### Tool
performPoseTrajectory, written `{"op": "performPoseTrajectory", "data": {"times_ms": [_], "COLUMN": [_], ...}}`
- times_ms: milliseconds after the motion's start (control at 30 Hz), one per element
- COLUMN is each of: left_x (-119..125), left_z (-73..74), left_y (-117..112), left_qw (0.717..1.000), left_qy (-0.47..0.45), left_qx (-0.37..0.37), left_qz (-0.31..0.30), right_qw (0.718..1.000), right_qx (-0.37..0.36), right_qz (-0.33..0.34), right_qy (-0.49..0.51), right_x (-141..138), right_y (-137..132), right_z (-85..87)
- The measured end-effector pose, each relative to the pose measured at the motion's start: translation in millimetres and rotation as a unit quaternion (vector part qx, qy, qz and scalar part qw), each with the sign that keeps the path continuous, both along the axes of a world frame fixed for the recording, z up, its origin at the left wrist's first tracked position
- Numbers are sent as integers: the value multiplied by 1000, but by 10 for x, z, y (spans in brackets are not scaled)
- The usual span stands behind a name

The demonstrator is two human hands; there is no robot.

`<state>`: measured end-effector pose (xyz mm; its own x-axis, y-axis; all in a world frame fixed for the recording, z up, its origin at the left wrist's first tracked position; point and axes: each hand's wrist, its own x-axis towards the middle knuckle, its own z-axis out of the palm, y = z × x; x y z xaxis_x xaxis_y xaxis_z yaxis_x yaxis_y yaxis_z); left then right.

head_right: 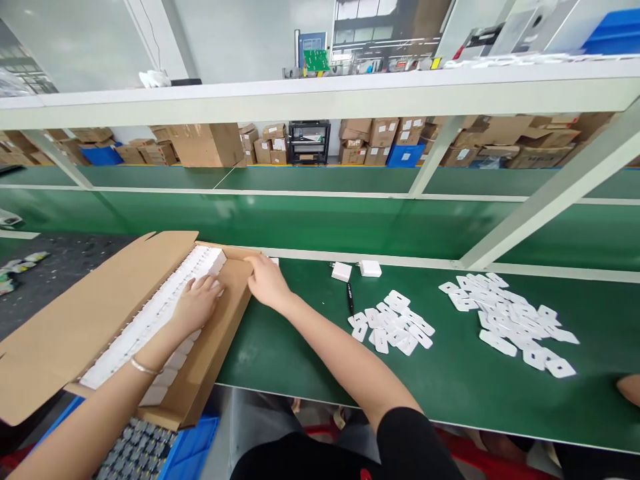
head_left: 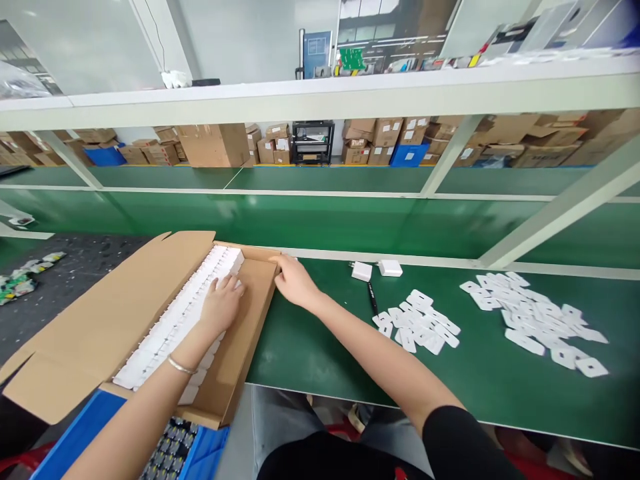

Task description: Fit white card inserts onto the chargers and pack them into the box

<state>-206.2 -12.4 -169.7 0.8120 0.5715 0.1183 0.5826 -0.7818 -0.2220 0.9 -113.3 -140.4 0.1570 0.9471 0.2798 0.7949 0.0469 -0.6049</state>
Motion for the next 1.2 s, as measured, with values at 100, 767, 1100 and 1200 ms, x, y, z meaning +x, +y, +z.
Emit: {"op": "performPoseTrajectory", "data": {"times_ms": [100, 767, 1100, 1200], "left_x": [-54, 2526, 2644, 2278], "left_z": [15, 64, -287, -316], "left_y": [30, -1478, -1176, -1155], "left_qw": [1000, 984, 934, 861], "left_qy": [10, -84, -133, -219], "left_qx": [14, -107, -251, -423], "left_qz": [-10, -113, -218, -177], "right_qw": [989, 901, 912, 913], "right_qx": [124, -244, -201, -197], "right_qz": [-42, -357, -354, -354], "right_qy": [75, 22, -47, -47], "right_x": [630, 2375, 2237, 2235], "right_y": [-487, -2418, -2250, -2217], "right_z": [-26, -465, -482, -492]}}
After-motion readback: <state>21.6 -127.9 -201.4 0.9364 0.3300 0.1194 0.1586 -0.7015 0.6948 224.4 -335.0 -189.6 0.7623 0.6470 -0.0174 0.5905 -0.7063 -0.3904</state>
